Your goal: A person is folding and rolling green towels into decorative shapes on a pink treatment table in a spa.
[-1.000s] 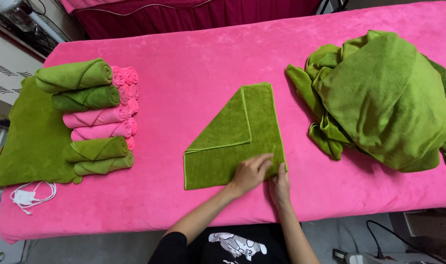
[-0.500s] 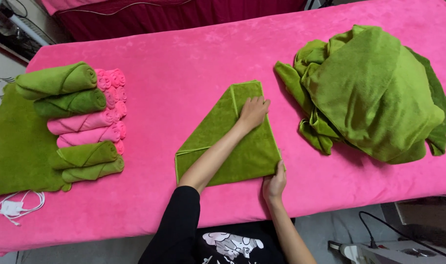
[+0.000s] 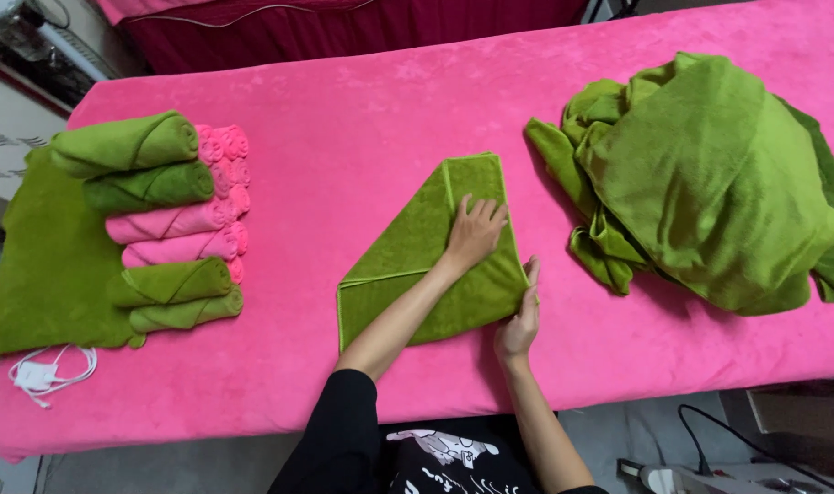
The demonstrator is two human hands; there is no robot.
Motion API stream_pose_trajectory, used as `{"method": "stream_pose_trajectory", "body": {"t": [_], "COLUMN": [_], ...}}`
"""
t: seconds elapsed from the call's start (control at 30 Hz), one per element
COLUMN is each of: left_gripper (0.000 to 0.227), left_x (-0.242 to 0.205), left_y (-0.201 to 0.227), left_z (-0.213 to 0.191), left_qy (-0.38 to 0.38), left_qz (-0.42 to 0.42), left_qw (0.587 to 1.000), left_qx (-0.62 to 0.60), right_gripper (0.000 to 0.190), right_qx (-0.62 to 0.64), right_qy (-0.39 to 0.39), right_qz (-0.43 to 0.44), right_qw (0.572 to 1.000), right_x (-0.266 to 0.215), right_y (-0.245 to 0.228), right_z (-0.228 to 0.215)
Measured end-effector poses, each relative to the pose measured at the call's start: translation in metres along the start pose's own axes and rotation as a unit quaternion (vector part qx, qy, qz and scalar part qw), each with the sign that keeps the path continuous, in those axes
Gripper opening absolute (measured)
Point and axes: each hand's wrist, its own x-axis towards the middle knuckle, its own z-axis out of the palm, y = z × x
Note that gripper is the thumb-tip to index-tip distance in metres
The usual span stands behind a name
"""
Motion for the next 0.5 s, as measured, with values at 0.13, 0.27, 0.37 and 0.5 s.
{"method": "stream_pose_trajectory", "body": {"t": [0.13,0.27,0.37,0.5], "left_gripper": [0.035,0.038,0.037,0.043], "left_x": [-0.028,-0.051,-0.071,-0.106], "left_y": [0.007,0.014,0.018,0.020], "left_z": [-0.017,-0.056,-0.088,-0.117], "left_qy": [-0.008,-0.009,-0.001,-0.012], "left_qz": [-0.048,-0.057,-0.049,-0.059], "left_qw": [0.997,0.994,0.995,0.995], "left_qx": [-0.052,-0.088,-0.084,-0.075], "right_gripper": [0.061,0.061,0.059,0.058], "right_qx": [-0.005,-0.005,-0.031,-0.049], "right_qy": [0.007,0.012,0.008,-0.006], "right_qz": [-0.024,-0.049,-0.060,-0.069], "right_qw": [1.000,0.999,0.998,0.996], "right_x": [-0.001,0.003,0.001,-0.001], "right_y": [-0.005,0.012,0.011,-0.003], "right_z": [0.012,0.009,0.014,0.035]}}
